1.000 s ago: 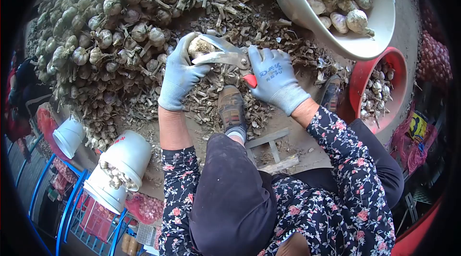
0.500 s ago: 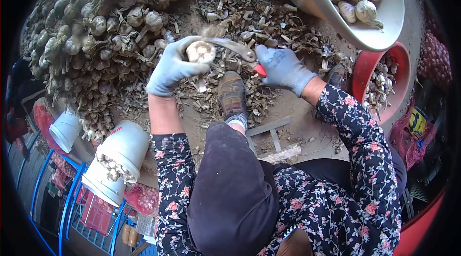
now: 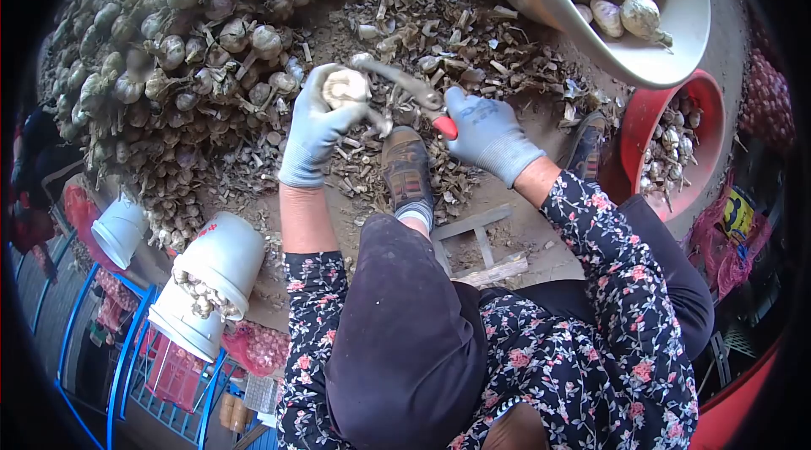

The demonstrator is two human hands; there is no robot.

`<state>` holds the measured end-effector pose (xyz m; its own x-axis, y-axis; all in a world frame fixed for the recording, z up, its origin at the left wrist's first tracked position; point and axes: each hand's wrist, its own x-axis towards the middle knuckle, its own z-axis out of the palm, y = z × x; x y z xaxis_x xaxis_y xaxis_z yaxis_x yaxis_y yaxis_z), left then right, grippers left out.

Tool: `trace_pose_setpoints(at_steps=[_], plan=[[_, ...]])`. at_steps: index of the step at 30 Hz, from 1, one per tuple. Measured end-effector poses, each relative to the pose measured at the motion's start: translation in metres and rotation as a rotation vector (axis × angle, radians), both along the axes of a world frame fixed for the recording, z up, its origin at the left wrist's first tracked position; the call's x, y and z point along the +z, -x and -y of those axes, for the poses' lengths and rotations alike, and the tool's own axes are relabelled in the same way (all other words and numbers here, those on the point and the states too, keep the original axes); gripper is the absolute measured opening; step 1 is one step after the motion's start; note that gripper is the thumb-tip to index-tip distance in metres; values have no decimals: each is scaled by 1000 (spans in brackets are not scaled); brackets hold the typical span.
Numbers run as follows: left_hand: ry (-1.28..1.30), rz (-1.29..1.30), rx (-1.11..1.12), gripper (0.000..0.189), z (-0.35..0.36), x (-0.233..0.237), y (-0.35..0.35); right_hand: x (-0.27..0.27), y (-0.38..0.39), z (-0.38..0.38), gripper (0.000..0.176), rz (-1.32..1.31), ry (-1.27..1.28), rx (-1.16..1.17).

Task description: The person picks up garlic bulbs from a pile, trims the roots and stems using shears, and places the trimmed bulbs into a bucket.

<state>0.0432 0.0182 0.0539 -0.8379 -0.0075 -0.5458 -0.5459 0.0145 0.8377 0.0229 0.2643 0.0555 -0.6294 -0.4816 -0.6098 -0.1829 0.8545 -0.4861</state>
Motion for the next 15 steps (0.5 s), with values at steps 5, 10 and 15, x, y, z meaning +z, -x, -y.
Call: trace_pose_setpoints(at_steps=[5, 10, 15], plan=[[-610, -5, 692, 31, -11, -25, -14, -7, -33, -9, 33, 192, 0, -361], [-431, -14, 603, 19, -41, -16, -20, 5, -53, 14, 46, 203, 119, -338], [-353, -102, 769, 16, -53, -21, -12, 12, -50, 29, 59, 310, 184, -420]])
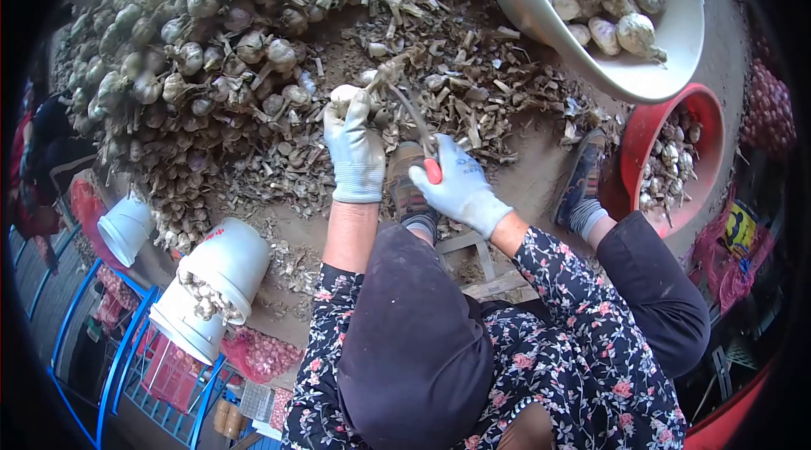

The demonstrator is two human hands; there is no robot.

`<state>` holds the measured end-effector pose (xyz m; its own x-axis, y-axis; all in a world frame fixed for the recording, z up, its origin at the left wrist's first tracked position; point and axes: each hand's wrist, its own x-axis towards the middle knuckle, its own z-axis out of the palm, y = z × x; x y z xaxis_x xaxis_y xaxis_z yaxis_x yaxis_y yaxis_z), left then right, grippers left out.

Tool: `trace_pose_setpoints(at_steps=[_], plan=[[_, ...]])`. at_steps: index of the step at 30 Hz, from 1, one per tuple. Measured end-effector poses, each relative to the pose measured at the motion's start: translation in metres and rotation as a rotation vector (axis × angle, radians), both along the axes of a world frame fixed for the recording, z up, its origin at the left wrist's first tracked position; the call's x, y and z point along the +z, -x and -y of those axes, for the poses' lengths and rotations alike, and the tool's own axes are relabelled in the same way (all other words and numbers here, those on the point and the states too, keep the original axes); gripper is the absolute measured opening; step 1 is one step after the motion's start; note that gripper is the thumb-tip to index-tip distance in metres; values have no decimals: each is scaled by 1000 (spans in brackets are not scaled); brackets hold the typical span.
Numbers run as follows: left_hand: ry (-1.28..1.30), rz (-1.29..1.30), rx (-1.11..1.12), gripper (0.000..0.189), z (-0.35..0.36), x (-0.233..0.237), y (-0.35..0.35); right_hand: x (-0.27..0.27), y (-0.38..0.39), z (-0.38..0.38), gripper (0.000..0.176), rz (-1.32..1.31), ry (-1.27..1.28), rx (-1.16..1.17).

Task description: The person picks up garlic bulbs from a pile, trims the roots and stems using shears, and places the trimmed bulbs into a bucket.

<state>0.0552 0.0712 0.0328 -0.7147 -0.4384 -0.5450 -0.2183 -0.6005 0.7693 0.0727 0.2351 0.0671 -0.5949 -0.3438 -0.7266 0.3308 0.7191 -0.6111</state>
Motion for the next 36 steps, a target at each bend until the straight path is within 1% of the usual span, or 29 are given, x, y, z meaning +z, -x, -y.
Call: trace_pose_setpoints(at_steps=[2, 4, 5, 6, 7, 8, 10, 11, 12, 13, 14, 15, 16, 18, 20, 21, 22, 23, 24, 26, 27, 29, 30, 32, 33, 34, 35, 36], plan=[[10, 32, 24, 14, -1, 2, 0, -6, -11, -5, 61, -209, 24, -26], [25, 22, -37, 15, -8, 14, 4, 0, -3, -5, 58, -207, 4, -3], [76, 27, -53, 16, -13, 12, 3, 0, 2, -4, 57, -124, -5, 20], [74, 26, -55, 16, -17, 12, 3, -1, 7, -3, 55, -44, -11, 44], [136, 69, -107, 26, -20, 13, 2, -7, 6, -1, 50, -103, -15, 27], [199, 115, -158, 35, -23, 13, 2, -8, 6, -2, 50, -103, -12, 27], [321, 103, -132, 24, -34, 14, 8, -5, 13, 0, 44, -58, -21, 14], [381, 64, -139, 30, -39, 14, 14, -17, 1, -2, 38, -139, -11, -49], [441, 28, -147, 35, -46, 25, 24, -16, -1, -4, 38, -140, -2, -38], [369, 15, -166, 54, -57, 54, 42, -15, -3, -5, 36, -159, -12, -91], [491, -115, -272, 72, -60, 63, 50, -16, -3, -7, 34, -177, -23, -145], [542, -374, -389, 70, -61, 79, 62, -23, -7, -13, 34, -228, 56, -188], [614, -555, -421, 72, -59, 85, 73, -23, -8, -16, 33, -234, 43, -198], [425, -387, -411, 67, -38, 88, 78, -20, -3, -21, 33, -212, 4, -227], [826, 37, -301, 45, 2, 59, 76, -20, 1, -26, 33, -191, 14, -222], [1305, 217, -306, 39, 46, 9, 64, -22, 3, -27, 34, -154, 6, -220], [1433, 374, -291, 40, 58, 15, 63, -23, 6, -27, 34, -154, 4, -227], [1616, 326, -291, 46, 83, -15, 57, -23, 5, -27, 35, -124, -16, -178], [1825, 330, -328, 51, 90, -24, 59, -22, 4, -26, 36, -92, -33, -122], [1647, 763, -481, 53, 90, -34, 77, -22, 3, -23, 37, -59, -44, -97], [1648, 762, -476, 53, 93, -32, 80, -24, 1, -22, 36, -64, -35, -65], [1652, 804, -562, 53, 95, -27, 80, -26, 0, -21, 36, -50, -54, 8], [1655, 800, -559, 53, 98, -24, 77, -27, 3, -19, 36, -55, -52, 6], [1642, 553, -462, 59, 108, -26, 63, -26, 8, -16, 35, -122, -96, 100], [1391, 275, -292, 62, 117, -38, 53, -21, 15, -14, 35, -137, -90, 127], [936, 144, -243, 60, 109, -21, 46, -14, 23, -11, 36, -147, -84, 160], [712, 97, -247, 57, 101, -3, 38, -8, 28, -8, 38, -149, -136, 234], [491, 45, -244, 55, 92, 15, 33, -6, 31, -5, 38, -147, -135, 241]])
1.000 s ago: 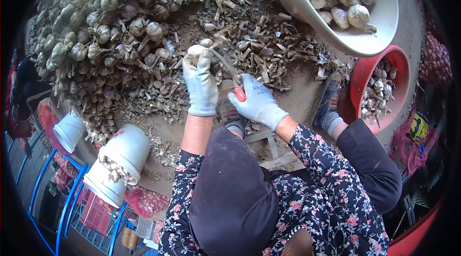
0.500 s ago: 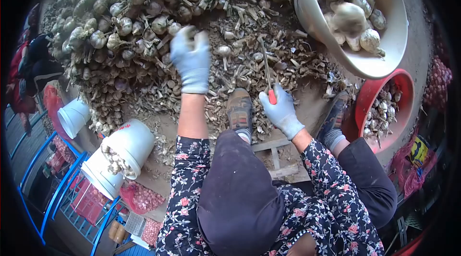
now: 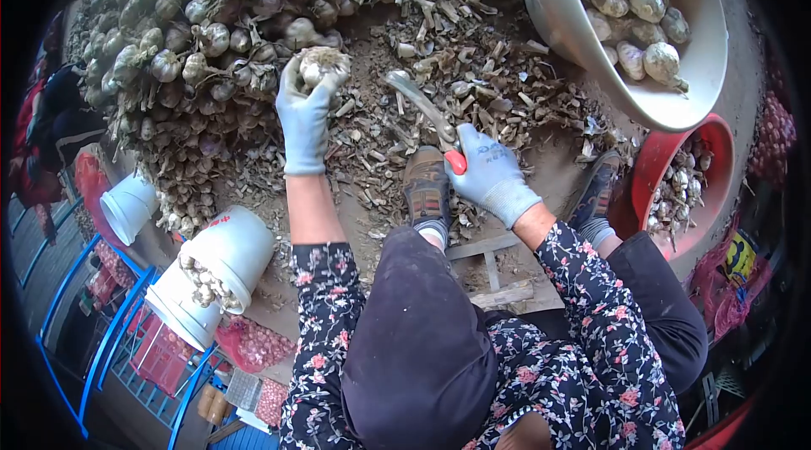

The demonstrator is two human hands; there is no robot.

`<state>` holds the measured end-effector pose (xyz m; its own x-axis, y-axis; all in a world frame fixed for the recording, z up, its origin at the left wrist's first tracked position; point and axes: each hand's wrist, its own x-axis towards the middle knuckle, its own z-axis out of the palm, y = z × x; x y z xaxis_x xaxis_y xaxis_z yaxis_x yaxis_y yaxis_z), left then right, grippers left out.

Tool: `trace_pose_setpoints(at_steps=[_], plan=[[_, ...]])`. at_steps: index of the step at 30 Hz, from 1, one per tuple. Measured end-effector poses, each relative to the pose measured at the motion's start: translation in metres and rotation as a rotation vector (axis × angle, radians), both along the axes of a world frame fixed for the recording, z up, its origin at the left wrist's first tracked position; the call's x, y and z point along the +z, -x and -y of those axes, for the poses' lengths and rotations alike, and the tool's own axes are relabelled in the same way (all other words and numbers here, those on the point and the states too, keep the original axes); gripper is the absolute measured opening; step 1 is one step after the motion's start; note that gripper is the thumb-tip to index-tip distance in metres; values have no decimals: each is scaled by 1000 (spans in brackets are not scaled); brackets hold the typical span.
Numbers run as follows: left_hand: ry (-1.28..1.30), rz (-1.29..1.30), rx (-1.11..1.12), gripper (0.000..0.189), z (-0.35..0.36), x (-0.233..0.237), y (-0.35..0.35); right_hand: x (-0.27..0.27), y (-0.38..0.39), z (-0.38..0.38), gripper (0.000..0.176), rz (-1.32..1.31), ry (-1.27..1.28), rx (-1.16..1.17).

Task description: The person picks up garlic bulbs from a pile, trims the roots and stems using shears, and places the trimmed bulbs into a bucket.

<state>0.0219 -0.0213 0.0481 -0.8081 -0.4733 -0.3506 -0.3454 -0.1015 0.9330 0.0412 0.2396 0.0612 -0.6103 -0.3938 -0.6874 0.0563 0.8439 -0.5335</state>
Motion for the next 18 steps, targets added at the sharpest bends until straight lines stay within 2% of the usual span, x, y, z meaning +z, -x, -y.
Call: trace_pose_setpoints(at_steps=[2, 4, 6, 8, 10, 14, 18], plan=[[-254, -74, -10, 55, -11, 16, -10, 5, 4, 6, 41, -231, 35, 115], [-262, -129, -22, 58, -17, 25, -16, 17, 12, 13, 45, -275, 39, 139], [-230, -66, -155, 59, -21, 36, -17, 27, 20, 19, 48, -370, -20, 219], [-193, -21, -173, 61, -28, 42, -16, 30, 22, 20, 51, -376, -68, 242], [216, -7, -366, 63, -37, 45, -12, 29, 25, 19, 51, -467, -81, 267], [437, 5, -385, 68, -44, 29, -18, 26, 27, 23, 51, -492, -81, 291], [547, 13, -409, 62, -44, 44, -11, 8, 30, 22, 42, -369, -6, 358]])
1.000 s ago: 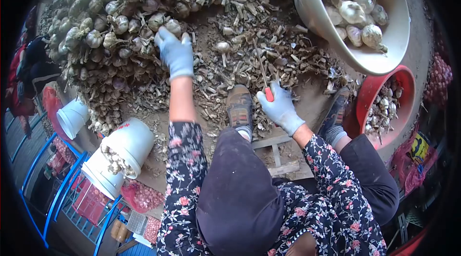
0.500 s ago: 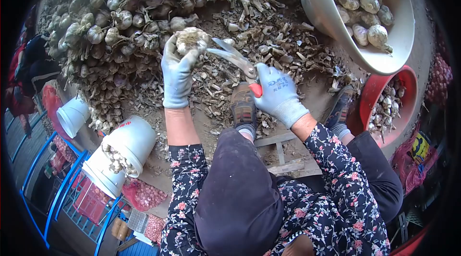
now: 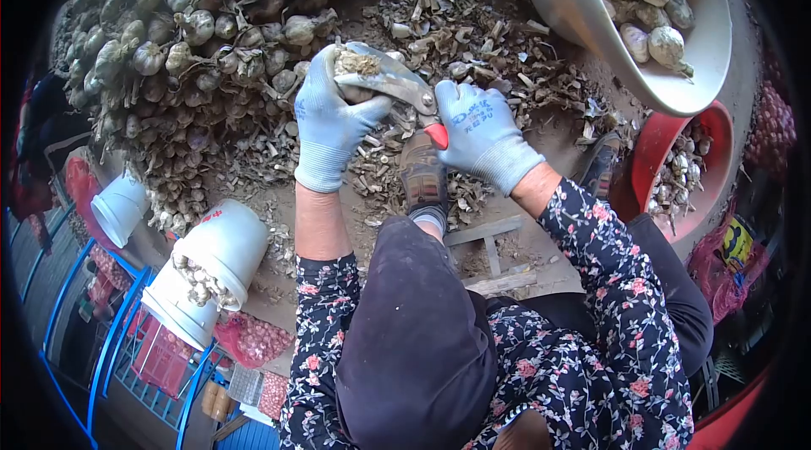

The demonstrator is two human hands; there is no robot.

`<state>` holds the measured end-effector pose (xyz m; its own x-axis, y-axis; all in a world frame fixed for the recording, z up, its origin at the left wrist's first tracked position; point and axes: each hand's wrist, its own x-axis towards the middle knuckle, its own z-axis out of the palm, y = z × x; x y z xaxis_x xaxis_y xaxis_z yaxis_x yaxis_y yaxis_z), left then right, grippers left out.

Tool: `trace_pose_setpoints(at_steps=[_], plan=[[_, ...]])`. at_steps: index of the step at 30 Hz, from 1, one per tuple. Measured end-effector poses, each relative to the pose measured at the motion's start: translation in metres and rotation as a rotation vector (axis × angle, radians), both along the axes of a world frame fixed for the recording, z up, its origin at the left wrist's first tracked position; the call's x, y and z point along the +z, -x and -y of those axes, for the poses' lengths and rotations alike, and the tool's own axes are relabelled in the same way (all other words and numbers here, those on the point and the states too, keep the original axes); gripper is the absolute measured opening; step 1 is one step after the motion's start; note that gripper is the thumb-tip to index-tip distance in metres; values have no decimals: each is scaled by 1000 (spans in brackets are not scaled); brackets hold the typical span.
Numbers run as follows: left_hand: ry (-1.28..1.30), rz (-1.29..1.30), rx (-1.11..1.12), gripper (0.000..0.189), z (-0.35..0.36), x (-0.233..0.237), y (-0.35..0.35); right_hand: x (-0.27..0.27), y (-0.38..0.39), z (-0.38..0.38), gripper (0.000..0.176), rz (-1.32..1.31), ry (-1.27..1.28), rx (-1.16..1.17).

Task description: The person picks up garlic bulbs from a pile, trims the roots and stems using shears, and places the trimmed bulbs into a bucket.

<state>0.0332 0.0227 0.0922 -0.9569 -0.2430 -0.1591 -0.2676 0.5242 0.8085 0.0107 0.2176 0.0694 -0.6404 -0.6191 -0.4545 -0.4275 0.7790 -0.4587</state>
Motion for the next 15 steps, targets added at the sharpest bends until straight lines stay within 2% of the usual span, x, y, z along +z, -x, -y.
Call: trace_pose_setpoints(at_steps=[2, 4, 6, 8, 9, 10, 12, 14, 15], plan=[[47, 7, 8, 58, 3, -6, 0, -9, -1, -3, 41, -25, 48, -11], [-32, 61, -22, 58, 3, -6, -2, -10, -2, -7, 44, 121, 51, -10], [37, 82, -76, 58, 6, -12, -7, -14, -9, -13, 37, 108, 143, -67], [-411, 204, 122, 57, 3, -12, -14, -15, -11, -20, 33, 238, 47, -173], [-446, 220, 154, 56, 5, -3, -16, -15, -11, -27, 33, 234, 44, -176], [-443, 216, 158, 56, 7, -5, -15, -16, -9, -35, 31, 215, 58, -219], [-270, 186, 65, 56, 12, -6, -17, -8, -12, -41, 29, 200, 85, -306], [-338, 136, 59, 57, 12, -9, -14, 9, -7, -41, 31, 274, 34, -310], [-371, 140, 81, 59, 8, -7, -14, 13, -9, -41, 34, 162, 47, -220]])
